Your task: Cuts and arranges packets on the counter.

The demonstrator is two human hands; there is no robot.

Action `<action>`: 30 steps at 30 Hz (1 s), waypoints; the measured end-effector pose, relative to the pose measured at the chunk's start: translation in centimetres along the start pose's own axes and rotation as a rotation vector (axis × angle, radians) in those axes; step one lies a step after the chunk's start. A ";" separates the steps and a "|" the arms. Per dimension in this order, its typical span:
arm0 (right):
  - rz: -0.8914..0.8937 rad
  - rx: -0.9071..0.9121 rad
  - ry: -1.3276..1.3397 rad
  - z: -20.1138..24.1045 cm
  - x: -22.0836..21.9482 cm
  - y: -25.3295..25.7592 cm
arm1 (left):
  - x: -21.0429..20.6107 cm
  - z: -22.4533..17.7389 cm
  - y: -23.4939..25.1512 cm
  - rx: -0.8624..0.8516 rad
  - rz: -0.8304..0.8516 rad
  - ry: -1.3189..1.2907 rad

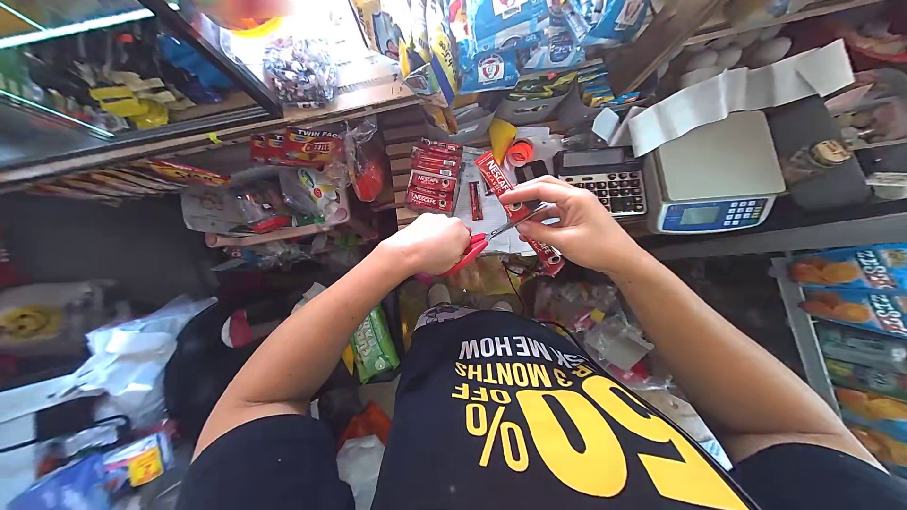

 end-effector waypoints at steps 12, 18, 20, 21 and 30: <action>-0.187 -0.029 0.290 -2.3 -0.4 -0.9 | -3.9 -5.0 3.5 -0.482 -0.635 -1.369; -0.169 0.050 0.215 -4.0 -1.1 -2.7 | -1.6 -1.4 2.4 -0.589 -0.695 -1.470; -0.231 0.035 0.235 -4.1 -0.9 -2.4 | -2.0 0.8 1.6 -0.493 -0.612 -1.149; -0.243 0.022 0.249 -4.0 -0.8 -2.2 | -2.3 1.8 1.1 -0.362 -0.523 -0.935; -0.146 -0.057 0.165 -3.9 -1.4 -0.4 | -2.4 1.6 1.6 0.038 0.049 -0.022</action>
Point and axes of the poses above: each hand's wrist, its own y-axis towards the middle knuckle, its own x-axis out of the back of the hand, z = x × y, the point moved 2 cm from there along y, towards the middle knuckle, and after that the axes turned 6 degrees about z, right-handed, at the moved point
